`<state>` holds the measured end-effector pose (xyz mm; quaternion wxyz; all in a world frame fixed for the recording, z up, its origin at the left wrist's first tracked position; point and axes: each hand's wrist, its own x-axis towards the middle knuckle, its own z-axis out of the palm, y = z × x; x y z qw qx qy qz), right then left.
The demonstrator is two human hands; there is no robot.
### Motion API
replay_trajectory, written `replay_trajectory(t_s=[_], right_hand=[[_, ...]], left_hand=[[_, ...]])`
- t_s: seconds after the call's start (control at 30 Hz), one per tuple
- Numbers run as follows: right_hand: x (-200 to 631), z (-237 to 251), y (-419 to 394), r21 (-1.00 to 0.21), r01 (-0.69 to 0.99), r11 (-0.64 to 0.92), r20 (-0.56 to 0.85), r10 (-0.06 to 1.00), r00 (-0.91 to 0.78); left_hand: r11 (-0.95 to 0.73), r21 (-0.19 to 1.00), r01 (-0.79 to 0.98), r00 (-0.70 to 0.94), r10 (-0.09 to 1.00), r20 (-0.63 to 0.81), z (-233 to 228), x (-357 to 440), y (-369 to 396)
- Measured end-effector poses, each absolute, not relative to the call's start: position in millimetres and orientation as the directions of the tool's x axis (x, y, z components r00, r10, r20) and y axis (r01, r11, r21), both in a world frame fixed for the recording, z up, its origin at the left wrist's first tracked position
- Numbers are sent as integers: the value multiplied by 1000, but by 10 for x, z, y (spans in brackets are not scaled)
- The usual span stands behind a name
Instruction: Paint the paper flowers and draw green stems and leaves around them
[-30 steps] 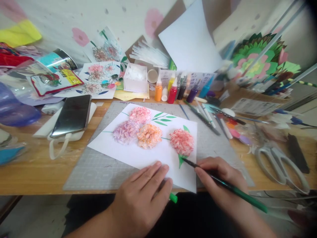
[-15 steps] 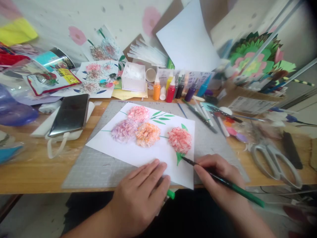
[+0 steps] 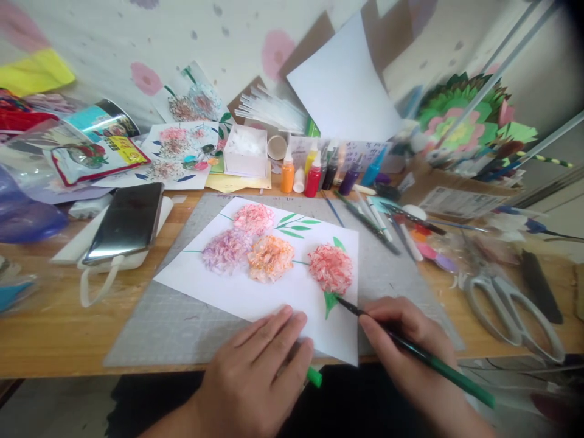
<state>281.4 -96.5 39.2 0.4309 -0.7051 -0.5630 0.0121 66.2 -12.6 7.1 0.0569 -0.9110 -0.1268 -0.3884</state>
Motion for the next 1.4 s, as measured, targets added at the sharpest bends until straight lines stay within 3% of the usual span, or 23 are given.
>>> replay_trajectory(t_s=[0.07,0.23,0.5,0.7,0.97,1.23,1.4], right_hand=[[2809,399,-965,-636,771,22,457,816,354],[2801,402,-958,-641,752,-156,412,757,508],[2850,439,-994,-669,739,83,441,844,305],[2789,446,-995,-694,711,-118,374,784,495],[2854,492,-992,-643,745,178,477,854,207],[2847,465,-986,-630,753,190,484,855,189],[2861,443,-984,-640,760,113,477,834,278]], left_hand=[[-962,-10,273,676,184,714,100,661,-116],[-967,-35,253,725,165,669,215,645,-104],[-963,13,271,724,212,657,132,623,-130],[-961,22,274,726,222,651,136,635,-139],[-961,4,275,730,212,650,127,623,-138],[-963,6,271,728,209,653,166,647,-126],[-961,11,276,724,215,655,152,645,-138]])
